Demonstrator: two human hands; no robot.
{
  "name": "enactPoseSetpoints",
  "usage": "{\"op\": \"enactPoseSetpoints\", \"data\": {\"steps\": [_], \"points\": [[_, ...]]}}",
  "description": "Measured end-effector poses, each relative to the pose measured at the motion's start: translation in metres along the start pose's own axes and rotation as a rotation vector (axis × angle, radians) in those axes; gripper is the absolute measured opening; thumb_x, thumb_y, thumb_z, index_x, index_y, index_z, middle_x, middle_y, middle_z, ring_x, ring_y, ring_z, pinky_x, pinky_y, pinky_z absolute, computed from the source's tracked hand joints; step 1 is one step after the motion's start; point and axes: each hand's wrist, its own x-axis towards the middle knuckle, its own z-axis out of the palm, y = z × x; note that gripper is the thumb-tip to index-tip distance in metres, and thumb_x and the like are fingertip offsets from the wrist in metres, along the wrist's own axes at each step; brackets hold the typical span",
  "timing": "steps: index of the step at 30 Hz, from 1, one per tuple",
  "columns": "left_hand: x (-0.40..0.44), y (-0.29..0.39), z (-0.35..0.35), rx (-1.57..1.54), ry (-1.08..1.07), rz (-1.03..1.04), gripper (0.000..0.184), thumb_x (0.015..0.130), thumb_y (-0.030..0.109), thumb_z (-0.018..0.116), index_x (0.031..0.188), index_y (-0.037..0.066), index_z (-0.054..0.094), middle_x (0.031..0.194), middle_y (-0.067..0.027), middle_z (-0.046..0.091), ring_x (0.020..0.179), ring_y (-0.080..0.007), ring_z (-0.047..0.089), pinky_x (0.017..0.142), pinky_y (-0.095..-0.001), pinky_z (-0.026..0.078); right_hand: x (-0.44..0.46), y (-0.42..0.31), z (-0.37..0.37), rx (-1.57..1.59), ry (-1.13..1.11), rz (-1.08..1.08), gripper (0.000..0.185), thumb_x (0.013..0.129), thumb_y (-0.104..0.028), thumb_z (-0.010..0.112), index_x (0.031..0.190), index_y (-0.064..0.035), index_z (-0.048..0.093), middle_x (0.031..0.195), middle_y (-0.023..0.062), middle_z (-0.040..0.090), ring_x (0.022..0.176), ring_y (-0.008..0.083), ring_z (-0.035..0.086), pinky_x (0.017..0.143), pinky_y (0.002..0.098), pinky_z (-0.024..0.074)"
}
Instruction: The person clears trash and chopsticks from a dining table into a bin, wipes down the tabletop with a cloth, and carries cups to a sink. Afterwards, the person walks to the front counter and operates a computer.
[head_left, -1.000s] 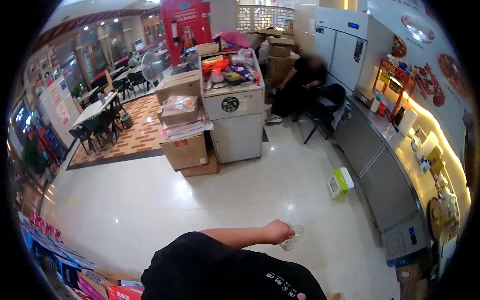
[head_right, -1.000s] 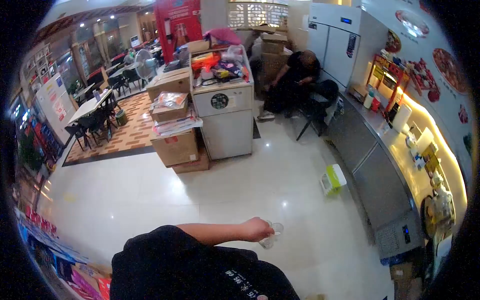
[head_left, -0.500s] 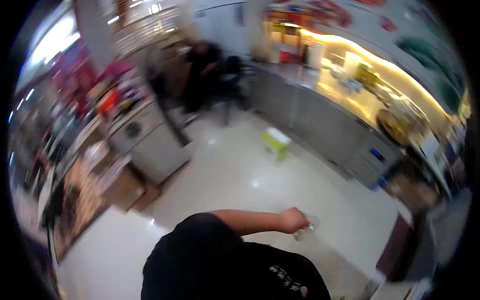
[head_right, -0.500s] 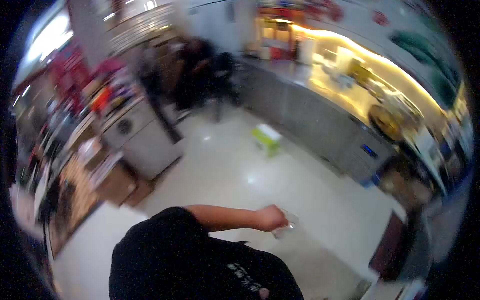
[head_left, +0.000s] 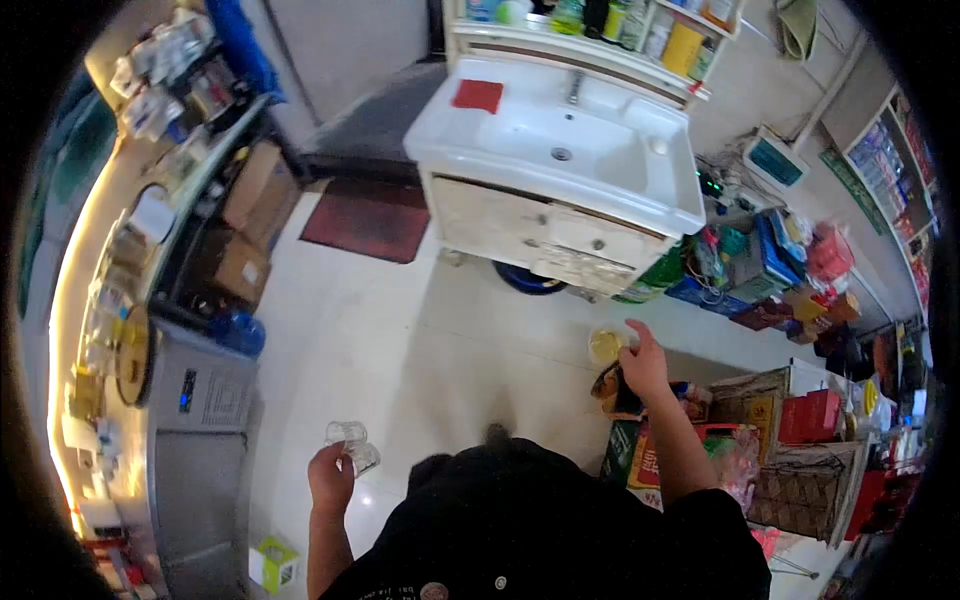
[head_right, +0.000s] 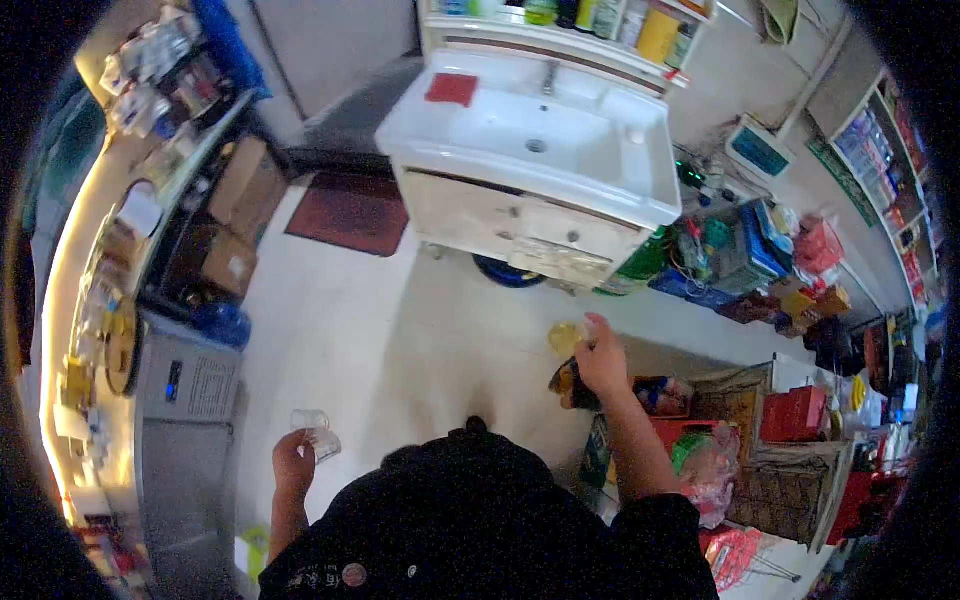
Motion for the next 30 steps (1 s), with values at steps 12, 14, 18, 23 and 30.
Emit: {"op": "enactPoseSetpoints", "data": {"steps": [12,14,18,23,30], "points": [[0.351,0.122,0.064,-0.086,-0.116,0.626,0.013,0.071,0.003,0.057,0.083,0.005,0.062,0.076,-0.0138,0.061,0.070,-0.0336,0.057,0.064,-0.0431,0.044,0.242,-0.037,-0.045,-0.280,0.202,0.096,0.034,0.073,-0.013,0.055,0.105,-0.0080,0.064,0.076,0.0161,0.063,0.066,0.0252,0.060,0.066,0.0332,0.0472],[0.405,0.151,0.067,-0.161,-0.121,0.688,0.015,0.071,0.005,0.056,0.085,0.005,0.062,0.074,-0.0137,0.060,0.069,-0.0335,0.056,0.063,-0.0443,0.042,0.290,-0.066,-0.058,-0.256,0.102,0.261,0.032,0.073,-0.017,0.057,0.103,-0.0086,0.064,0.096,0.0206,0.062,0.087,0.0313,0.061,0.079,0.0368,0.0469],[0.486,0.207,0.072,-0.082,-0.160,0.748,0.021,0.071,0.007,0.054,0.091,0.007,0.062,0.073,-0.0126,0.057,0.073,-0.0327,0.055,0.066,-0.0443,0.041,0.371,-0.067,-0.059,-0.423,0.031,0.195,0.031,0.072,-0.018,0.057,0.100,-0.0094,0.065,0.103,0.0178,0.061,0.096,0.0311,0.058,0.088,0.0376,0.0438],[0.553,0.264,0.092,-0.087,-0.113,0.786,0.023,0.069,0.002,0.057,0.092,0.006,0.061,0.071,-0.0125,0.055,0.069,-0.0329,0.053,0.064,-0.0421,0.040,0.454,-0.073,-0.045,-0.480,-0.126,0.125,0.027,0.072,-0.016,0.054,0.097,-0.0111,0.066,0.104,0.0122,0.060,0.099,0.0296,0.056,0.089,0.0371,0.0425],[0.607,0.297,0.137,-0.097,-0.090,0.723,0.023,0.070,-0.001,0.058,0.092,0.004,0.060,0.069,-0.0134,0.053,0.068,-0.0336,0.053,0.060,-0.0425,0.040,0.524,-0.059,-0.026,-0.611,-0.326,0.083,0.028,0.073,-0.012,0.051,0.098,-0.0100,0.064,0.102,0.0092,0.061,0.098,0.0270,0.056,0.084,0.0371,0.0448]]}}
